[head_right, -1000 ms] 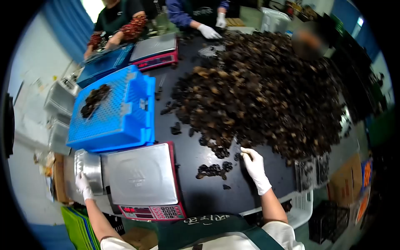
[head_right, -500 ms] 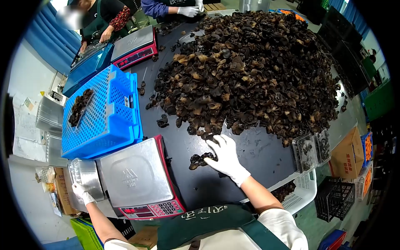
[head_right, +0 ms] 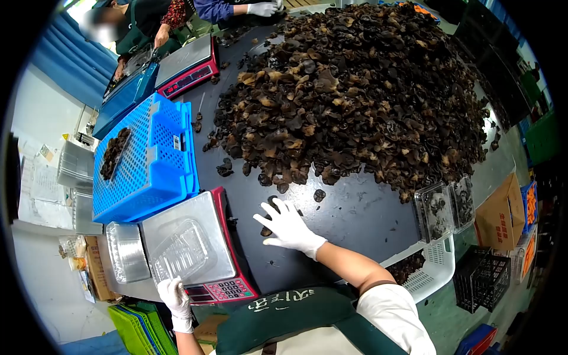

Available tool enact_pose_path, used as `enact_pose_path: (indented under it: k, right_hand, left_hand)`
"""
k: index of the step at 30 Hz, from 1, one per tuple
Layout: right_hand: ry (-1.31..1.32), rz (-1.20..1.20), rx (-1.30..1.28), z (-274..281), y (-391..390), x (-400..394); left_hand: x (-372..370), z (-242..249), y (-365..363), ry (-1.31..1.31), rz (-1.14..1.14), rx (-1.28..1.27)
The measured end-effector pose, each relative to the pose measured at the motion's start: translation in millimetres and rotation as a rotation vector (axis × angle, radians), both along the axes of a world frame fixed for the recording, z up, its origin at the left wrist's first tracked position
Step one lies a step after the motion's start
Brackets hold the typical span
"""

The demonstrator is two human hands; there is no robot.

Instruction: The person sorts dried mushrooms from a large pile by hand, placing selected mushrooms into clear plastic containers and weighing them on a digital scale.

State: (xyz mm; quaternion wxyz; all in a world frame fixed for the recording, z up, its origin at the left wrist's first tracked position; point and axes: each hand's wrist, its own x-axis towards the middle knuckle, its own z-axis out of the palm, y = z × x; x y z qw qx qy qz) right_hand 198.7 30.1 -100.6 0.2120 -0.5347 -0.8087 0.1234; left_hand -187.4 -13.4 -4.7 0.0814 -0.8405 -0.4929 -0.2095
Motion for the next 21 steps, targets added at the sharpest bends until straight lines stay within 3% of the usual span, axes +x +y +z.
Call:
enact_pose_path:
  k: [4,9,11,13,14,17,19,21]
  right_hand:
    - [0.068,-0.033,0.063,-21.3,8.8,2.3]
    - [0.182,-0.152,0.099,-26.2,-10.4,38.3]
    - [0.34,-0.262,0.184,-28.8,-20.5,56.5]
    - [0.562,-0.433,0.322,-22.8,-29.4,71.8]
    - [0.669,-0.536,0.245,-19.6,-37.5,79.7]
    - [1.338,-0.941,-0.179,14.6,-61.1,97.7]
    - [1.87,-0.92,-0.335,11.2,-76.8,120.1]
    - [2.238,-0.9,-0.346,-17.0,-93.0,135.1]
  left_hand:
    - [34.2,11.3,-14.3,-0.188,0.076,-0.091]
    - [137.6,20.0,-10.0,-0.336,-0.098,-0.159]
    - [181.0,14.1,5.0,-0.374,-0.182,-0.248]
    - [221.1,-5.4,26.3,-0.418,-0.174,-0.34]
    - [239.8,-15.7,37.6,-0.404,-0.175,-0.36]
    - [283.7,-60.4,78.8,-0.382,-0.197,-0.415]
    - [305.7,-84.1,109.5,-0.279,-0.169,-0.375]
    - [323.3,-96.7,133.2,-0.147,-0.033,-0.397]
